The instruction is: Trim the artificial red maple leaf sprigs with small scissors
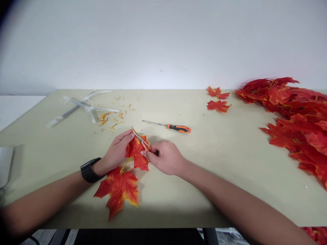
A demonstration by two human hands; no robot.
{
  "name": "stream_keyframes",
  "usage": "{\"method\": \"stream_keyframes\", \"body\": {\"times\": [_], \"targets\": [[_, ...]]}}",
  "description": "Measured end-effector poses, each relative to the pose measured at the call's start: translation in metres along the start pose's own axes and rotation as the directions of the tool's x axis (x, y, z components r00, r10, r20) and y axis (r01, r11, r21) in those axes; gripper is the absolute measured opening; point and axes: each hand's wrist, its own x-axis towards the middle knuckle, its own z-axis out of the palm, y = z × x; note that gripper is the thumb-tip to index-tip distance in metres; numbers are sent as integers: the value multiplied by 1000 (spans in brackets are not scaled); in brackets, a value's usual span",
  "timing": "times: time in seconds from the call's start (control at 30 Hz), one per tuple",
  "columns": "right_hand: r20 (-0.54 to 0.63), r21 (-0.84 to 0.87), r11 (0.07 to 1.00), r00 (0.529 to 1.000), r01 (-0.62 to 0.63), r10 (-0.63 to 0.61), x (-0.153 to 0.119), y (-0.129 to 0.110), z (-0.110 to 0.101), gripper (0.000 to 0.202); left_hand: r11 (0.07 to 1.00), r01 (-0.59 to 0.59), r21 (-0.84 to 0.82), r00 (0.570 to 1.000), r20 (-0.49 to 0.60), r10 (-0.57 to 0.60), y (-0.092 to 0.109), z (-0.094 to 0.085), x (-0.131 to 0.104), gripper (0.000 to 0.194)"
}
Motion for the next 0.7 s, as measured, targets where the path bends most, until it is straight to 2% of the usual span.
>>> {"method": "stream_keyframes", "body": {"times": [0.27,0.5,0.7], "targets": [[10,4,1000,1000,-16,16,0,0,0,43,999,23,-29,1000,6,-23,0,2,0,26],[-4,33,999,1000,-8,9,1,-1,0,46,999,-12,43,999,40,10,1,1,-2,26],[-4,62,998,1000,-9,9,1,0,0,44,997,-8,77,1000,-20,9,-2,-2,-1,27]]}}
